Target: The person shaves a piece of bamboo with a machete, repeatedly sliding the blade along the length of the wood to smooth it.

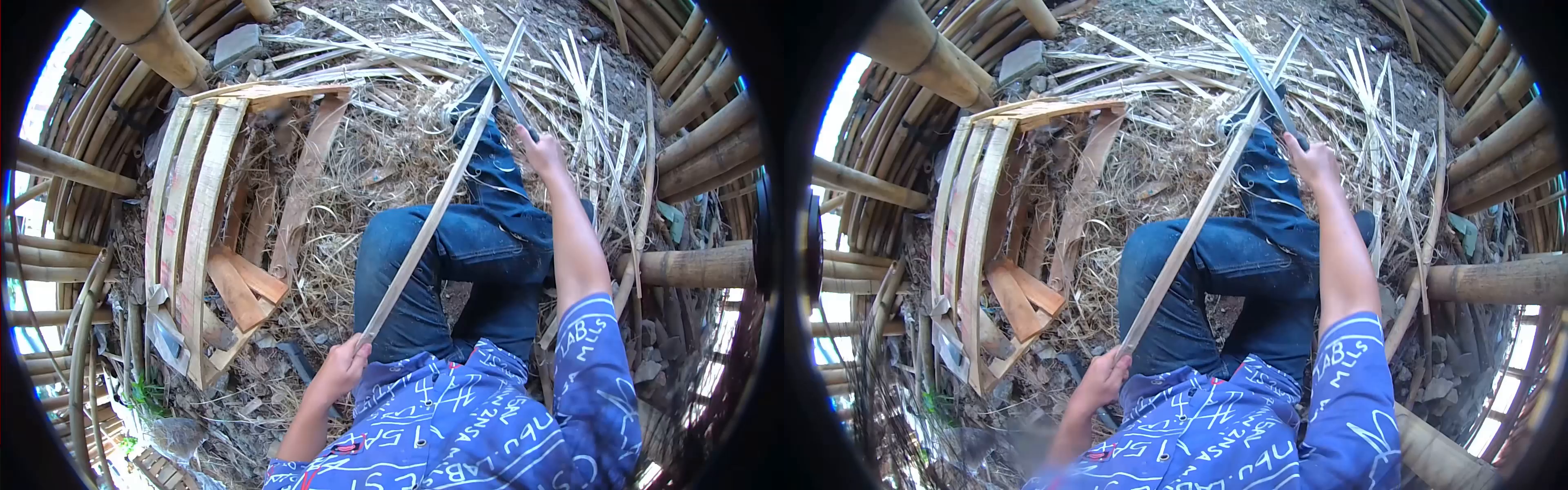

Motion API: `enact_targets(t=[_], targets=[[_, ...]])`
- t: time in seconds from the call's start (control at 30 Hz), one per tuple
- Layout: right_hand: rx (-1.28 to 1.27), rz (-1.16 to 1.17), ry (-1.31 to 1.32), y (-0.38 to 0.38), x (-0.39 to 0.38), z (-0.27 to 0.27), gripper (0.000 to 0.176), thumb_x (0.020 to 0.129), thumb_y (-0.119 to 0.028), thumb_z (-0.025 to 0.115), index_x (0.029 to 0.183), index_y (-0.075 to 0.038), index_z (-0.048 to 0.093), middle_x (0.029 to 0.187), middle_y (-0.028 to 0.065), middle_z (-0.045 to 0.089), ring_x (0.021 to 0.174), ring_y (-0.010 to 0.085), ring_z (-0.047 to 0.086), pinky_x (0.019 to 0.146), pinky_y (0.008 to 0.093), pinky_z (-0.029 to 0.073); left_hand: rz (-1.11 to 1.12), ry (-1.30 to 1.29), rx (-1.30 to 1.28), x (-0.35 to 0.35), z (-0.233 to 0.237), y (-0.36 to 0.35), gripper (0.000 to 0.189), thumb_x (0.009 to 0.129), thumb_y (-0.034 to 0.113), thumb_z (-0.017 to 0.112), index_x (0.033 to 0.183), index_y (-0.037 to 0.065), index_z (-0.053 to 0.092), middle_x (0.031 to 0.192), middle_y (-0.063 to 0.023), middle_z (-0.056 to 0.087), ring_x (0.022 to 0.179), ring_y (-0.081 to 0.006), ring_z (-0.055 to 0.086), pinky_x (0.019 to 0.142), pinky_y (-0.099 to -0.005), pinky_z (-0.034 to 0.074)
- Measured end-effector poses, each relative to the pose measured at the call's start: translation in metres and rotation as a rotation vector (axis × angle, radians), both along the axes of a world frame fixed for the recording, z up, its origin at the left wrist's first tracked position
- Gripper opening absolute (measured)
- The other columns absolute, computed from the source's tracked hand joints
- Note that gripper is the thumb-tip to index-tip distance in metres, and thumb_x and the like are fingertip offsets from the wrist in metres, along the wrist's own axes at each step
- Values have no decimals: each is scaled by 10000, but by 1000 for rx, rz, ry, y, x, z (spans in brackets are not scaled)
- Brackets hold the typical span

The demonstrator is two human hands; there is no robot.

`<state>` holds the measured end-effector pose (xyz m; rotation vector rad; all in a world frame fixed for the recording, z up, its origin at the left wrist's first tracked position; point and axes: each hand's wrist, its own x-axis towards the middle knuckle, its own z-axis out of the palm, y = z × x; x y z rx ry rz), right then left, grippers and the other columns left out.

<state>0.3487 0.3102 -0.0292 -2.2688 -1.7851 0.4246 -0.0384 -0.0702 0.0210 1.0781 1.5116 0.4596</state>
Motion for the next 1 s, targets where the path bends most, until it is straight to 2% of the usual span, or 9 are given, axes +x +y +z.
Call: enact_targets(t=[0.23,0.27,0.3,0.37,0.47,0.6,0.7,0.8,1.0], targets=[[49,229,47,-80,-26,25,698,796,-706,555,693,-23,659,687,225,646,716,410,657,659,483,499,21,-77,18,8,-5,5,193,986,178,484,918,1,516,589,-82,477,544,-150,471,530,-331,414],[55,242,48,-91,-30,26,698,794,-709,555,679,-26,646,673,221,640,700,408,652,641,480,494,-1,-16,4,9,2,11,191,976,172,497,897,-2,503,596,-142,515,538,-252,543,535,-375,424],[62,256,48,-102,-35,28,698,792,-712,554,665,-30,633,659,216,634,684,406,647,623,478,489,4,-14,6,12,8,16,191,976,172,497,897,-2,503,596,-142,515,538,-252,543,535,-375,424],[56,277,79,-122,-47,37,676,791,-696,573,654,-36,616,632,204,621,658,404,635,598,474,478,-18,182,144,20,17,27,186,960,176,512,903,1,485,650,-222,565,632,-412,594,570,-450,437],[114,257,255,-158,-70,47,616,787,-629,638,665,-26,608,620,198,604,638,408,614,578,453,464,58,271,132,31,28,45,203,946,202,522,919,8,472,721,-270,591,733,-497,571,613,-516,430],[64,280,464,-204,-91,51,599,782,-610,659,661,-27,593,565,173,559,572,388,582,528,429,431,41,325,174,40,26,59,232,943,233,517,965,15,444,753,-287,595,736,-500,576,645,-561,422],[31,364,486,-232,-102,52,589,765,-615,668,634,-45,595,564,171,575,588,380,610,534,427,463,39,362,164,48,26,64,212,929,186,524,973,-3,437,771,-286,585,783,-480,584,669,-525,420],[39,466,395,-246,-108,58,600,744,-643,665,633,-55,619,551,159,582,566,360,620,542,428,489,3,462,243,56,27,68,218,934,203,494,957,4,407,753,-294,604,744,-496,587,669,-569,445],[-62,617,183,-249,-116,62,668,749,-730,578,619,-77,627,556,147,600,572,349,634,556,437,510,-35,530,358,61,17,68,193,865,141,497,935,-18,413,677,-287,603,641,-478,605,609,-563,489]])
